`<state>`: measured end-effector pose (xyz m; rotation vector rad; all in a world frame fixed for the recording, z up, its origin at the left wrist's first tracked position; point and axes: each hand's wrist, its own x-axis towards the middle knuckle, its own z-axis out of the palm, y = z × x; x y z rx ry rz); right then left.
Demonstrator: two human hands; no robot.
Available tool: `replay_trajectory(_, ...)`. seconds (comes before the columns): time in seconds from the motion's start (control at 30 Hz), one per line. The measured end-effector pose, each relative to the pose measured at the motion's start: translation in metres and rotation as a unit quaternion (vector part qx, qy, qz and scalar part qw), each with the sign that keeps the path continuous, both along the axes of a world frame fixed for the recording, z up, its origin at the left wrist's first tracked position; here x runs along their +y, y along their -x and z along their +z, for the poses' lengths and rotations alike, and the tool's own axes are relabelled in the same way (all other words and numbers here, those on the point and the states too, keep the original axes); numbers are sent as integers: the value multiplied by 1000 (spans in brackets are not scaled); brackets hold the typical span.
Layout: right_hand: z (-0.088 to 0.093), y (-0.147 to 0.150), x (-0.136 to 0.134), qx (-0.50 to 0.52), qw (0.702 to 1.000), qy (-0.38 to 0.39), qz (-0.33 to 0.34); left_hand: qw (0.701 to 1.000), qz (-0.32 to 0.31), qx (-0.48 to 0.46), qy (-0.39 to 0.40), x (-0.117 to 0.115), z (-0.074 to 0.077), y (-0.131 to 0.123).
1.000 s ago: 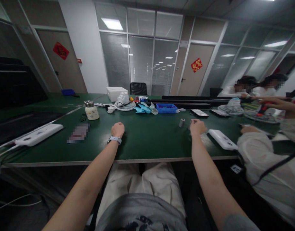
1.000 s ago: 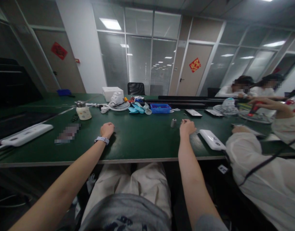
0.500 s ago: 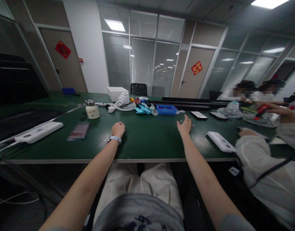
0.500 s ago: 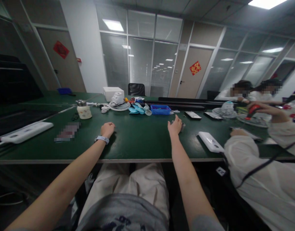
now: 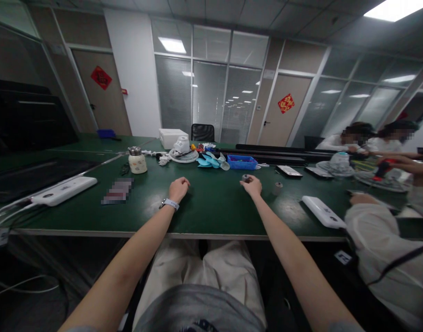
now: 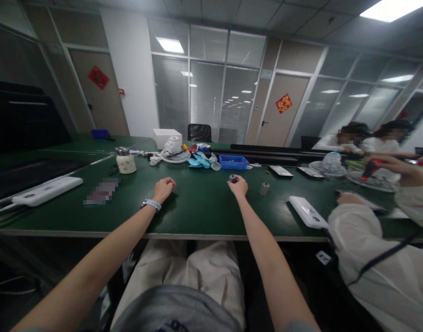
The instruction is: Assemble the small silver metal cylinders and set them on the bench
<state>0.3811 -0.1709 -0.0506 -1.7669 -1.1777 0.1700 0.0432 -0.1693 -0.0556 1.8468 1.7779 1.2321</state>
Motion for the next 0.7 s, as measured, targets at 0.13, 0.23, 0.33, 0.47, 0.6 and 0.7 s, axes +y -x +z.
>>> replay_trajectory(0.13,-4,85,14,44,981,-19,185,993,-93,-21,-75,-2,2,-6)
replay_trajectory(0.23,-7,139,15,62,961,-9,268,983,-126,-3,-134,-4,3,-9)
replay_trajectory(0.33,-7,169,8,58,954,-2,295,975,-140,34,-171,-2,2,-9)
replay_trajectory(0.47,-7,177,0,26,956,-11,291,972,-137,56,-184,5,0,-11)
replay_trajectory(0.6,-11,174,-1,14,954,-15,299,980,-114,50,-157,7,3,-18)
replay_trajectory(0.7,-13,173,-1,8,953,-19,301,986,-95,43,-128,3,8,-24)
